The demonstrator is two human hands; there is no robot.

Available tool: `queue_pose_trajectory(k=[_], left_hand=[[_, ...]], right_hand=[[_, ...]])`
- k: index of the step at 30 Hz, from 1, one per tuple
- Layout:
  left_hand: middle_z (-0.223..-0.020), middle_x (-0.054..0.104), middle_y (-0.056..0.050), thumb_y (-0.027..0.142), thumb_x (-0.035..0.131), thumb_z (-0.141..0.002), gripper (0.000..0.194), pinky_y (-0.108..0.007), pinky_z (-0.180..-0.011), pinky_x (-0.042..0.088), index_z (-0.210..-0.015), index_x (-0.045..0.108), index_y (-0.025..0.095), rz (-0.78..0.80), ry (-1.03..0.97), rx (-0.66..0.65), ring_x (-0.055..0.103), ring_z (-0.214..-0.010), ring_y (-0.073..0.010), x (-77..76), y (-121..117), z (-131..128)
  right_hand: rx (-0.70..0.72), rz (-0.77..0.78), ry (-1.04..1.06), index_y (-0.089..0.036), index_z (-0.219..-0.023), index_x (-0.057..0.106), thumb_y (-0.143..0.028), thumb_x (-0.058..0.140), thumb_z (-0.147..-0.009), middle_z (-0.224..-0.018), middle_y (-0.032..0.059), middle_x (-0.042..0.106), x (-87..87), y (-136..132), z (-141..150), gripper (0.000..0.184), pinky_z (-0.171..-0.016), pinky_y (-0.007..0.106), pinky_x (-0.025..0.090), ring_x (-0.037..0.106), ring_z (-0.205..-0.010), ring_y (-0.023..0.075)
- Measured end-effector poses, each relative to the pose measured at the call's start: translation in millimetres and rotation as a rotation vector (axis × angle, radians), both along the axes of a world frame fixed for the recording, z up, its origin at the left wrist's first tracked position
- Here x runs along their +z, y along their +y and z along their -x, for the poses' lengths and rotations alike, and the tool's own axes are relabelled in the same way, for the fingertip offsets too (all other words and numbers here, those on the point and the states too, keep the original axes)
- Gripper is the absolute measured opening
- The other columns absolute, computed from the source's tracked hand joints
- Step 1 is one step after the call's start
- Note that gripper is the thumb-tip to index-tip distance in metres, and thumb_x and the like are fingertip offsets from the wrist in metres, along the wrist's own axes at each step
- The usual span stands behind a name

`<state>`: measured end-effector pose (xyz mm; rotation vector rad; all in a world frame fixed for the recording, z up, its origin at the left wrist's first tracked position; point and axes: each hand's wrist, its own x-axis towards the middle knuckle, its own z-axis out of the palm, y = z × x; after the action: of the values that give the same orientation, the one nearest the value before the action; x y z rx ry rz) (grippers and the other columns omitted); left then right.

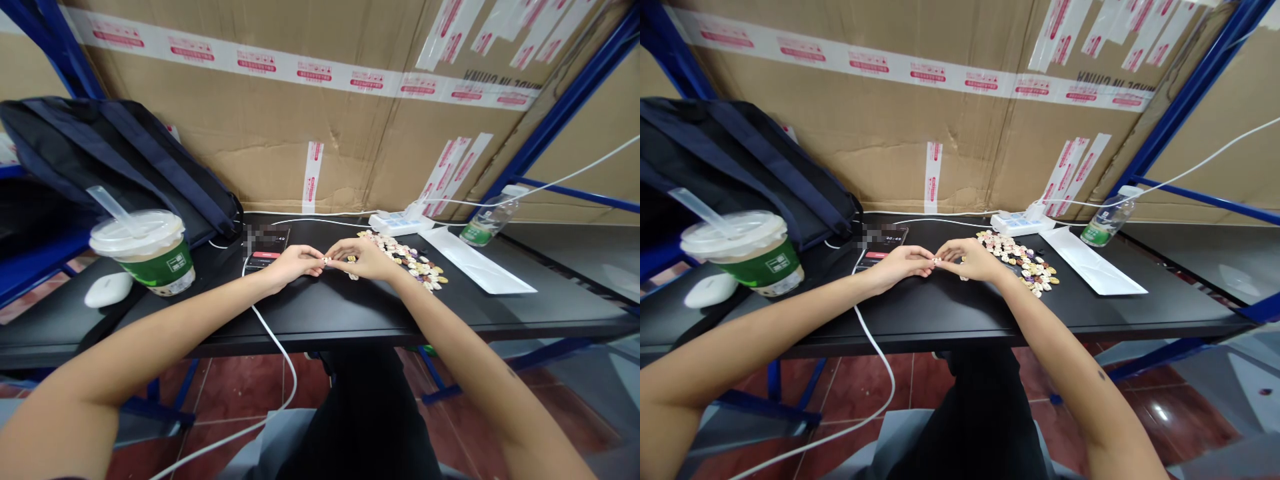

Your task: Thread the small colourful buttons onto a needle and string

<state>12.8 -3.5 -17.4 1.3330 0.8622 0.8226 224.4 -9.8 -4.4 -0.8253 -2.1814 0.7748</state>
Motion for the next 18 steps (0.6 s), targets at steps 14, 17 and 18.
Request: queue_pose_trajectory(k=[14, 17, 18], left_hand=[[-0.081, 0.072, -0.009, 0.020, 0.083, -0.072, 0.028, -0.030, -0.078, 0.053, -0.090, 0.065, 0.008, -0.008, -0.029, 0.013, 0.067, -0.070, -0.0123, -0.5, -0.6, 0.4], [-0.081, 0.072, -0.009, 0.021, 0.082, -0.074, 0.027, -0.030, -0.078, 0.054, -0.091, 0.065, 0.009, -0.012, -0.025, 0.006, 0.067, -0.069, -0.0120, -0.4, -0.9, 0.5], [-0.081, 0.072, -0.009, 0.020, 0.081, -0.074, 0.026, -0.030, -0.077, 0.054, -0.090, 0.064, 0.009, -0.012, -0.017, 0.003, 0.067, -0.069, -0.0121, 0.1, -1.5, 0.4]], right_hand=[[-0.002, 0.011, -0.008, -0.015, -0.099, 0.072, -0.041, 0.070, -0.081, -0.088, 0.0072, 0.076, 1.1, -1.2, 0.6, 0.031, -0.080, 0.031, 0.058, 0.072, -0.080, 0.0179], [0.004, 0.018, -0.014, -0.015, -0.096, 0.072, -0.041, 0.072, -0.080, -0.086, 0.0068, 0.076, 2.3, -3.1, 0.9, 0.030, -0.078, 0.031, 0.059, 0.072, -0.078, 0.0173], [0.001, 0.017, -0.013, -0.015, -0.096, 0.072, -0.041, 0.072, -0.080, -0.086, 0.0066, 0.076, 2.0, -2.9, 0.8, 0.031, -0.078, 0.031, 0.059, 0.072, -0.078, 0.0172]])
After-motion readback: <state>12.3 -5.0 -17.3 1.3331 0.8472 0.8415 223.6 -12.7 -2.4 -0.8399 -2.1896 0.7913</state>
